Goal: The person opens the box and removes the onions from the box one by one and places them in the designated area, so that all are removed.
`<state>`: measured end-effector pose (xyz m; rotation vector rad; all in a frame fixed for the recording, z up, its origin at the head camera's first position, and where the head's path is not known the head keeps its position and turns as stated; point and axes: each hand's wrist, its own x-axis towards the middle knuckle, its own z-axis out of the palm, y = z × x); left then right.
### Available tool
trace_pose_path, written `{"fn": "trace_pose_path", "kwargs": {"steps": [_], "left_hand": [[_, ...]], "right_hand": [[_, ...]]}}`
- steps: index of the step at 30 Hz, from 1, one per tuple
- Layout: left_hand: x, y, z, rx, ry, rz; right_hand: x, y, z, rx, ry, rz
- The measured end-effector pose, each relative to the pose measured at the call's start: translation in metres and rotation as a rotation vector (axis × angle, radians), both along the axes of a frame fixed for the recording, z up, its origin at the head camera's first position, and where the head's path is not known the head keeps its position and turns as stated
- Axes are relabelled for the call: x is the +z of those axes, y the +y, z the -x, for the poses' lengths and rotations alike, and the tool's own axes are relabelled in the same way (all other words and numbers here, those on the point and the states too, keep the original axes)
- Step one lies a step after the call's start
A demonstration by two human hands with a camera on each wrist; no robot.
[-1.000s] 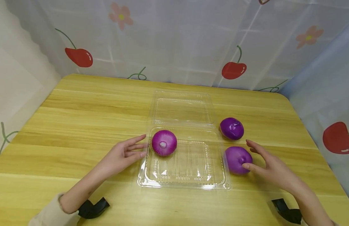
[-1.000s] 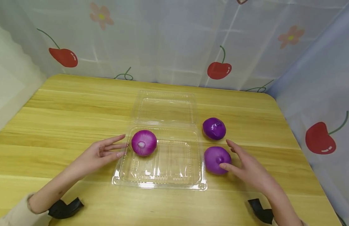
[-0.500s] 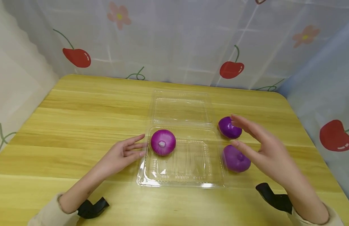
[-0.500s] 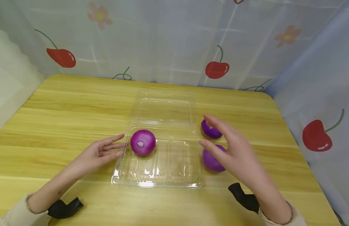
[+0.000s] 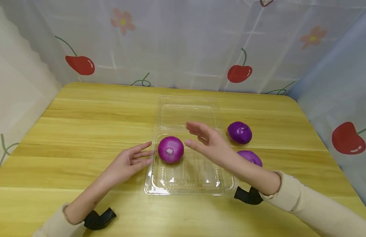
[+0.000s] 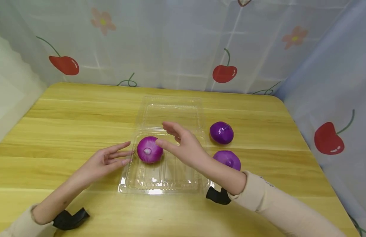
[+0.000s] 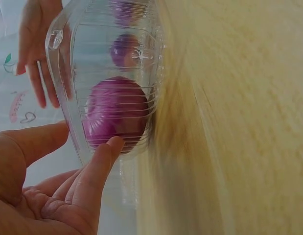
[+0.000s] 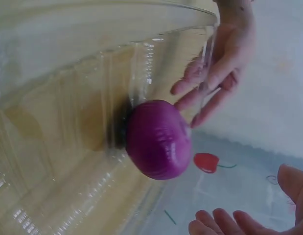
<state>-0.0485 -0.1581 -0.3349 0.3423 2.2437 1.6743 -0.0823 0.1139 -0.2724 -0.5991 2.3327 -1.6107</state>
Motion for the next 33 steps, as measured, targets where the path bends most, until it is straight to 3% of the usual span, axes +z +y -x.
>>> {"fn": "trace_pose_path", "kwargs": {"steps": [5,12,17,23,33], "left_hand": [[0.000,0.000,0.000,-0.002,-0.012,-0.017],[0.001,0.000,0.000,0.006,-0.024,-0.015],[0.001,0.000,0.001,0.004,-0.026,-0.020],[0.002,-0.001,0.001,-0.005,-0.007,-0.025],[0.002,0.004,0.000,0.008,-0.007,-0.008]], "right_hand": [[-0.018,-0.013,0.007,0.000,-0.009,-0.060],[-0.022,-0.030,0.007,0.075,0.013,-0.218],[-0.030,-0.039,0.006,0.031,0.018,-0.248],[-0.045,-0.047,0.004,-0.019,0.108,-0.292],[-0.057,-0.049,-0.006,-0.021,0.057,-0.293]]}}
